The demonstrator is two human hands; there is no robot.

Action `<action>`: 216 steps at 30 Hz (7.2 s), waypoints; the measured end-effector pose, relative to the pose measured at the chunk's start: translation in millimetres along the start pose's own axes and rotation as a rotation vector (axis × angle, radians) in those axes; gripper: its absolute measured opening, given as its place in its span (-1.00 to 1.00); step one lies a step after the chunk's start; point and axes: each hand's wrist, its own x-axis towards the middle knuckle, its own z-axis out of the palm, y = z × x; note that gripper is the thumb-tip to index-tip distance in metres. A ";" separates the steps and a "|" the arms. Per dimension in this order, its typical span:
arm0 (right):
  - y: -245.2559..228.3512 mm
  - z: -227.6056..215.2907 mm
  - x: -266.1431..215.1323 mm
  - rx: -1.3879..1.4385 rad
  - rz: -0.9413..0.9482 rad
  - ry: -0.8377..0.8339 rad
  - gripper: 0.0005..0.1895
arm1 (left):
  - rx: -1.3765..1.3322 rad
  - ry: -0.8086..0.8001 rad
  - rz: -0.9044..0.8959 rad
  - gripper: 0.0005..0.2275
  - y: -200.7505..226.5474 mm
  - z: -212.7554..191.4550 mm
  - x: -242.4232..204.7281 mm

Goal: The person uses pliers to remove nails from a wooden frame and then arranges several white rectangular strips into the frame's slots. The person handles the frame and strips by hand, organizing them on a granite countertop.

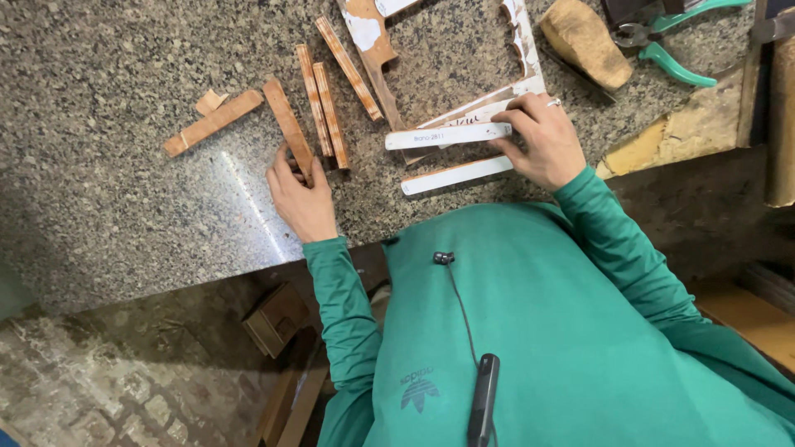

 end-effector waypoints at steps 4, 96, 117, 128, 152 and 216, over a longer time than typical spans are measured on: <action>7.9 -5.2 -13.7 -0.022 0.012 0.058 -0.70 | 0.106 0.134 0.212 -0.53 2.6 1.4 -2.1; 38.4 37.6 96.0 -0.330 -0.282 0.119 -0.54 | -0.192 -0.156 0.316 -0.89 52.5 -12.1 -23.7; -1.1 53.2 70.5 -0.332 -0.118 0.098 -0.31 | -0.203 -0.201 0.325 -0.88 59.0 -11.5 -17.9; -41.3 29.0 44.7 -0.169 -0.160 0.119 -0.54 | 0.021 0.117 0.274 -0.75 10.7 -7.3 -11.9; 80.2 9.2 74.7 -0.395 -0.062 0.263 -0.85 | 0.080 0.038 0.172 -0.70 -7.2 -7.2 3.9; -71.3 -58.4 34.0 -0.129 -0.175 -0.052 -0.88 | -0.824 -0.759 -0.089 -0.63 50.4 -12.6 -25.3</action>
